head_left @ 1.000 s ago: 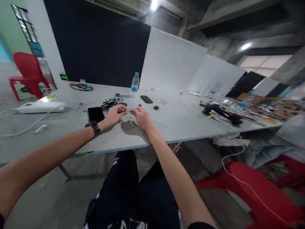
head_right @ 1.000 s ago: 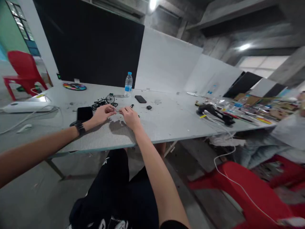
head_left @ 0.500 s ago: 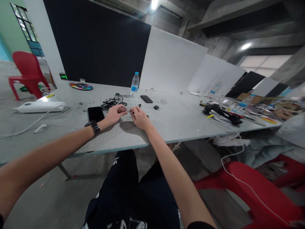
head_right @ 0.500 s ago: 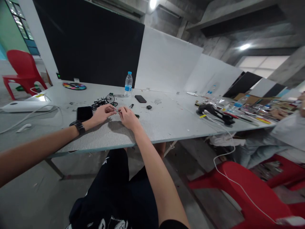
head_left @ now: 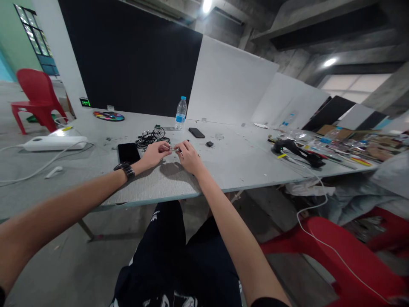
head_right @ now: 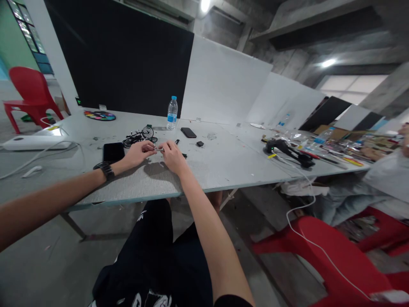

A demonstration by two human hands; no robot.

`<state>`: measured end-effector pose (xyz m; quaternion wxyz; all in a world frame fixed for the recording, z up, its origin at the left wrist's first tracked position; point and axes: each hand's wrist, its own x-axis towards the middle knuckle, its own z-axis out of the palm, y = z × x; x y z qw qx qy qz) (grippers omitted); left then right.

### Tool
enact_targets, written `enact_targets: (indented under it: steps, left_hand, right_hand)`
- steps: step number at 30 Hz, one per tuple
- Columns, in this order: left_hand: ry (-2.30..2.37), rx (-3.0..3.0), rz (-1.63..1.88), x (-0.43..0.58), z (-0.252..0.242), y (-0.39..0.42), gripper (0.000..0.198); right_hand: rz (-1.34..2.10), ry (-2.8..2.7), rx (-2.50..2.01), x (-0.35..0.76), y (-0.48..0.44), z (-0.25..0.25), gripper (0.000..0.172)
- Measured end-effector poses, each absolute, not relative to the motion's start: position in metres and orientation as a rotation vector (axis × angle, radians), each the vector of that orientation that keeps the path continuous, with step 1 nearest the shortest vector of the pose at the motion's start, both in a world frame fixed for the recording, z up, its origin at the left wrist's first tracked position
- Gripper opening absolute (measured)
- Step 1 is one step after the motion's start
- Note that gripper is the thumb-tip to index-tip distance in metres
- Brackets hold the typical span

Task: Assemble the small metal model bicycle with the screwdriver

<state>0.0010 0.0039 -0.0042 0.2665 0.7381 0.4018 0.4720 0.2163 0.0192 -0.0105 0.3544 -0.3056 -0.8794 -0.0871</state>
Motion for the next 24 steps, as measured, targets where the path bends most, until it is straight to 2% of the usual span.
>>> enact_targets:
  steps: [4, 11, 24]
  left_hand:
    - [1.071, 2.011, 1.275, 0.001, -0.0049, 0.005, 0.027]
    - [1.107, 2.023, 1.262, 0.0, -0.0062, 0.0068, 0.032]
    - [1.115, 2.027, 1.256, 0.0005, -0.0054, 0.005, 0.027]
  right_hand:
    - [-0.167, -2.253, -0.785, 0.2177, 0.0242, -0.0139, 0.025]
    - [-0.135, -2.227, -0.86, 0.2176, 0.0239, -0.0145, 0.018]
    - [-0.158, -2.347, -1.048, 0.2186, 0.0221, -0.014, 0.025]
